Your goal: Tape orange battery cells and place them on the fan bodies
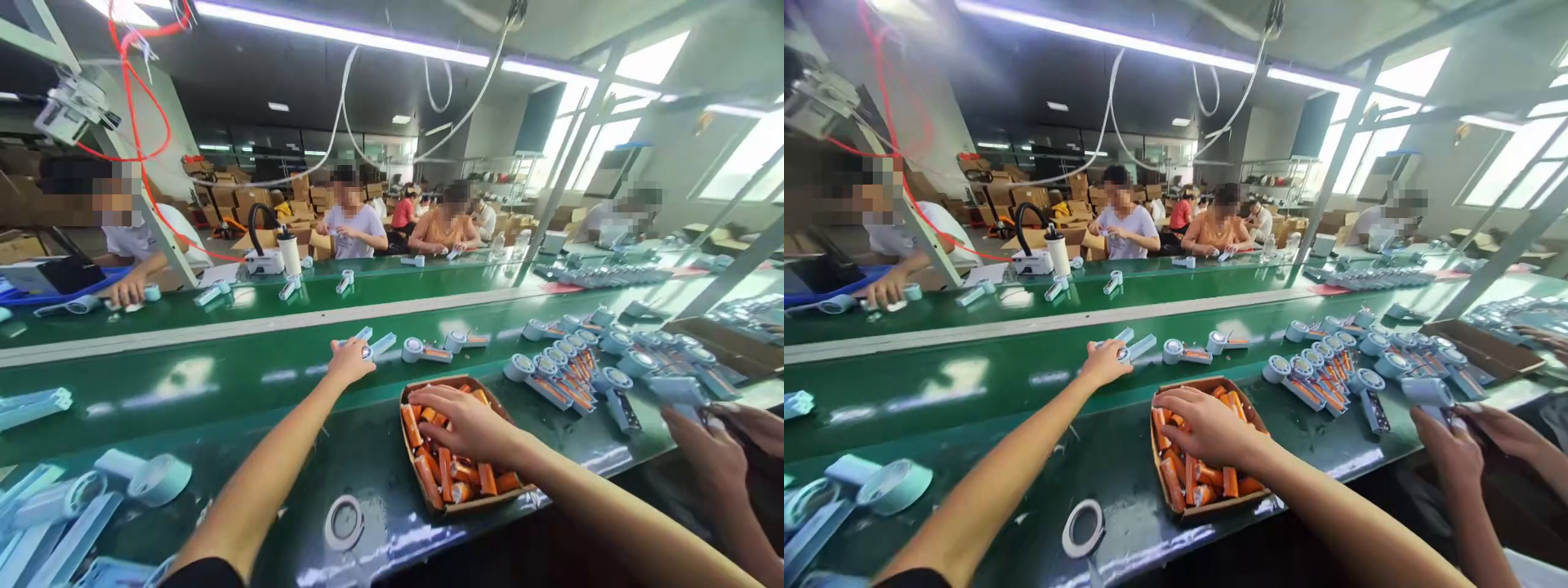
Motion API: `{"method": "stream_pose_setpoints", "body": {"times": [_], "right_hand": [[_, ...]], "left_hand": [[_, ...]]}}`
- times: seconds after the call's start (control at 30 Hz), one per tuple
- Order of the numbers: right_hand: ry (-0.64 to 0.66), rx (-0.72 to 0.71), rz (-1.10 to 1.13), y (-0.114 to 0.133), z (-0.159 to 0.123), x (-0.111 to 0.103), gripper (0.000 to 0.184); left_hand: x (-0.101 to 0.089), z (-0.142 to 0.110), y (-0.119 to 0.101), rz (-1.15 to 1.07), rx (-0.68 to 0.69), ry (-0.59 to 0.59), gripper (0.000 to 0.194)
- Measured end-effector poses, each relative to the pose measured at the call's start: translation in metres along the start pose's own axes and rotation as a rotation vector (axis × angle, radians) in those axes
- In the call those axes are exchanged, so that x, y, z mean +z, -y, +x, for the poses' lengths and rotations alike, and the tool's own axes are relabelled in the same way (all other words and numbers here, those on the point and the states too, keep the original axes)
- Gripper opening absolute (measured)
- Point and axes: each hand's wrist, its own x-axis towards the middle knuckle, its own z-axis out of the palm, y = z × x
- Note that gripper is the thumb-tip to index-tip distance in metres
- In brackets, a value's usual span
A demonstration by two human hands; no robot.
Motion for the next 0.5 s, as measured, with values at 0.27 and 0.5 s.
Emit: {"method": "stream_pose_setpoints", "body": {"times": [0.27, 0.5], "right_hand": [[-0.014, -0.275, 0.227, 0.075, -0.07, 0.08, 0.017], [-0.118, 0.063, -0.062, 0.098, -0.079, 0.168, 0.023]], "left_hand": [[-0.014, -0.158, 0.073, 0.16, -0.076, 0.083, 0.046], [0.009, -0.272, 0.028, 0.006, 0.542, -0.084, 0.031]]}}
